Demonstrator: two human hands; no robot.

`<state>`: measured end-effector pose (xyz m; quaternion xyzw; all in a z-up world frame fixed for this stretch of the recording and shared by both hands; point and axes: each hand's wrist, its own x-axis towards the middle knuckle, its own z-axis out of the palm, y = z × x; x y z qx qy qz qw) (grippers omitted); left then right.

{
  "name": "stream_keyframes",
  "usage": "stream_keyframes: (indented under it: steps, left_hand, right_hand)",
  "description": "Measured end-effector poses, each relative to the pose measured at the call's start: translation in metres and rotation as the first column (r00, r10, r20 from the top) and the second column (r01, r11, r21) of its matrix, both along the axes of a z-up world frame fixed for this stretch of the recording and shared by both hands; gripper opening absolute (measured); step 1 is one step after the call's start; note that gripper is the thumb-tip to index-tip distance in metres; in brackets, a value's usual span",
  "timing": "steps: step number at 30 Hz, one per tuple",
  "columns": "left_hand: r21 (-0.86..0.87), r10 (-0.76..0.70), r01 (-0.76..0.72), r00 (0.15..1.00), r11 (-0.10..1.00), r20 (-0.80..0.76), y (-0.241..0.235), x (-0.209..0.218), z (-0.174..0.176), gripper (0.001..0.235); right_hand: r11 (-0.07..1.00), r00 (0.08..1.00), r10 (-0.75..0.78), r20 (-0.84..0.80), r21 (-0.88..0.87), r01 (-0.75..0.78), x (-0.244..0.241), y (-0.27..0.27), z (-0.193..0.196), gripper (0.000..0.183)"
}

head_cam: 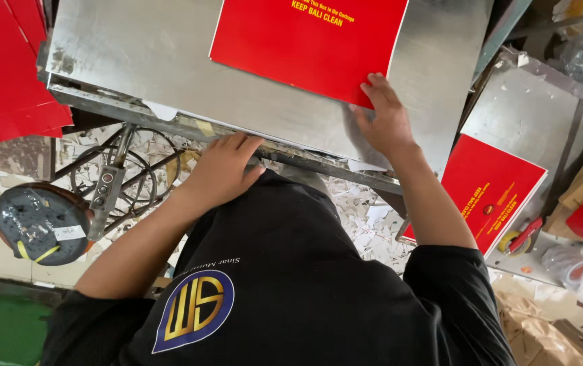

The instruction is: The person prepares printed packaging materials by applying adhesive tape, cutting along edges with a utility knife, and folding the red cardboard sheets into boxes.

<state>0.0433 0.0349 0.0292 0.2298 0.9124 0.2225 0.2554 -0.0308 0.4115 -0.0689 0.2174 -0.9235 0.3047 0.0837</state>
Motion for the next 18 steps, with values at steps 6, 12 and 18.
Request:
stream_keyframes:
  steps: [6,12,18]
  left_hand:
    - [0.061,0.213,-0.216,0.976,0.975,0.05,-0.032,0.041,-0.029,0.05]
    - [0.09,0.214,-0.217,0.976,0.972,0.04,-0.041,0.038,-0.026,0.048]
    - [0.118,0.18,-0.18,0.984,0.977,0.008,-0.052,0.027,-0.028,0.049]
  right_hand:
    - [0.936,0.702,-0.291,0.649,0.042,0.349,-0.039,-0.018,0.059,0.093]
    - [0.984,0.792,-0.14,0.595,-0.008,0.18,-0.049,-0.024,0.064,0.092]
    - [0.985,0.831,-0.071,0.551,-0.092,0.146,-0.047,-0.027,0.054,0.09]
